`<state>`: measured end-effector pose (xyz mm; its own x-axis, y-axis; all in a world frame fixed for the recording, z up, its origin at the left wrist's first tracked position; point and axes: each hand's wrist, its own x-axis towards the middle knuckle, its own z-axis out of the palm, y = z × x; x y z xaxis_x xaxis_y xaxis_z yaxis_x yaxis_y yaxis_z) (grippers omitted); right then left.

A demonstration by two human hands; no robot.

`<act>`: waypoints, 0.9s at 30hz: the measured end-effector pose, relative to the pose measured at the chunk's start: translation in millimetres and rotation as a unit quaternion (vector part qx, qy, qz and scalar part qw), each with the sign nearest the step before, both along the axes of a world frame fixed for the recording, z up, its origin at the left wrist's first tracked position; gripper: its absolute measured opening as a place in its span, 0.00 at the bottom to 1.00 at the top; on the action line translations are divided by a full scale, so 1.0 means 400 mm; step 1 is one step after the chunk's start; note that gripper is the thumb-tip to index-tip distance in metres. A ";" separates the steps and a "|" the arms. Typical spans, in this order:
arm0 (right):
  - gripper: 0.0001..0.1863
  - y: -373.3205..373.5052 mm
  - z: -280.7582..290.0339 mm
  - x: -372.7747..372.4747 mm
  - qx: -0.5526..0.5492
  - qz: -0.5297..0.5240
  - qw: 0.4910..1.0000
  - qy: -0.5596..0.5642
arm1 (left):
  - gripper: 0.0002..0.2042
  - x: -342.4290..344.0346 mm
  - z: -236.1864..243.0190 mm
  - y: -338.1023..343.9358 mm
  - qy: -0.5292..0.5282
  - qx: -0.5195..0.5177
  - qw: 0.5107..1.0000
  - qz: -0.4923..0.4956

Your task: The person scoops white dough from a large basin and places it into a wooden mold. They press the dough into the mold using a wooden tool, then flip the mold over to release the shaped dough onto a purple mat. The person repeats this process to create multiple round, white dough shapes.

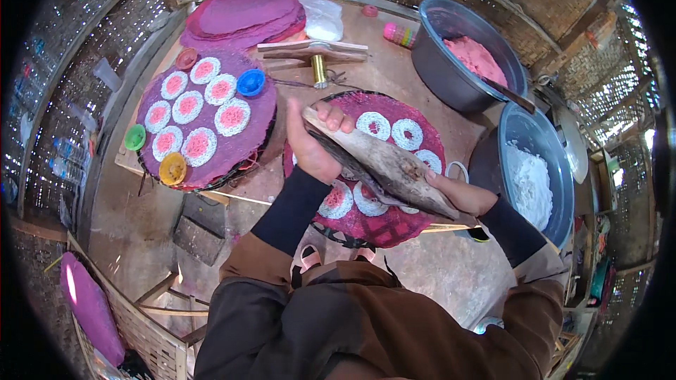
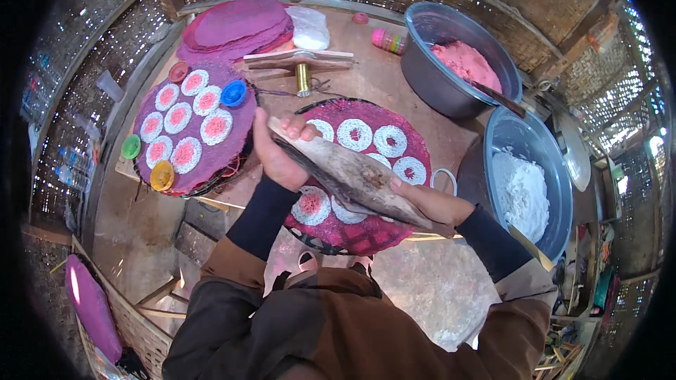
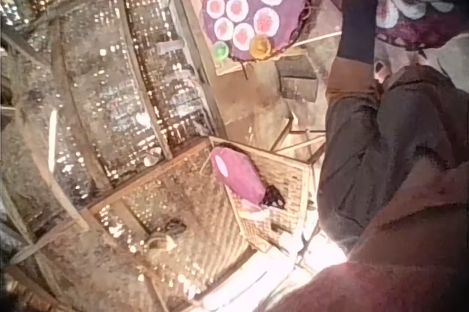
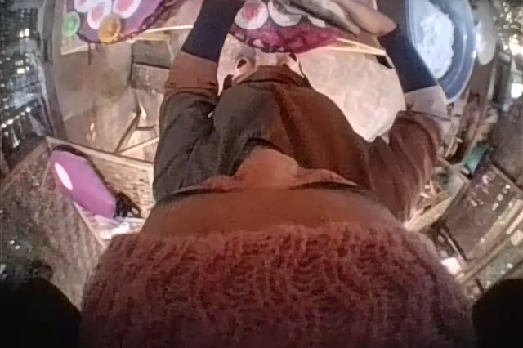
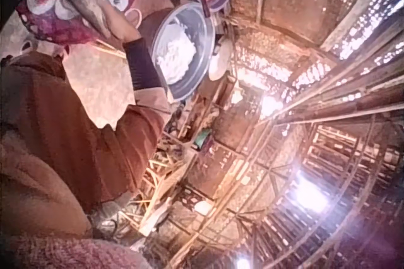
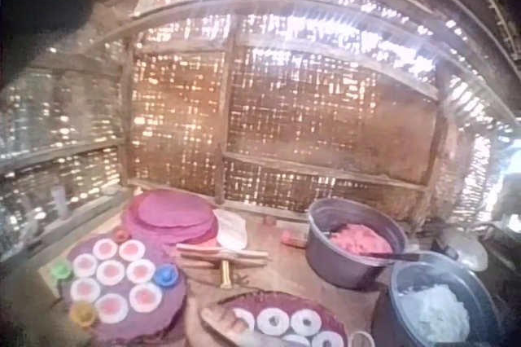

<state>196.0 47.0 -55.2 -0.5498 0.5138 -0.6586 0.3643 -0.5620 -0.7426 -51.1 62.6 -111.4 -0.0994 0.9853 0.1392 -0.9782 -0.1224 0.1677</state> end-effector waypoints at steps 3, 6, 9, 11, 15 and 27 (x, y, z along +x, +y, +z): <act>0.34 0.005 -0.050 0.040 0.028 0.028 0.999 -0.023 | 0.22 0.044 -0.087 0.028 -0.018 -0.064 0.997 -0.029; 0.37 0.012 -0.101 0.057 0.089 0.051 0.992 -0.078 | 0.22 0.051 -0.133 0.048 -0.019 -0.068 0.996 -0.049; 0.38 0.017 -0.140 0.062 0.143 0.069 0.980 -0.119 | 0.21 0.043 -0.128 0.055 -0.005 -0.058 0.997 -0.048; 0.37 0.014 -0.166 0.060 0.148 0.057 0.982 -0.100 | 0.19 0.037 -0.125 0.058 0.005 -0.061 0.997 -0.041; 0.38 0.018 -0.114 0.051 0.143 0.074 0.979 -0.126 | 0.21 0.037 -0.146 0.053 -0.040 -0.109 0.992 -0.039; 0.40 0.094 -0.069 -0.022 0.105 0.025 0.994 0.022 | 0.23 -0.029 0.024 0.093 0.029 0.030 0.998 0.038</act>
<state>187.3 84.4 -82.7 -0.6034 0.6089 -0.5149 0.3521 -0.3759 -0.8572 -62.8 99.6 -101.8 -0.1628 0.9651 0.2051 -0.9549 -0.2064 0.2134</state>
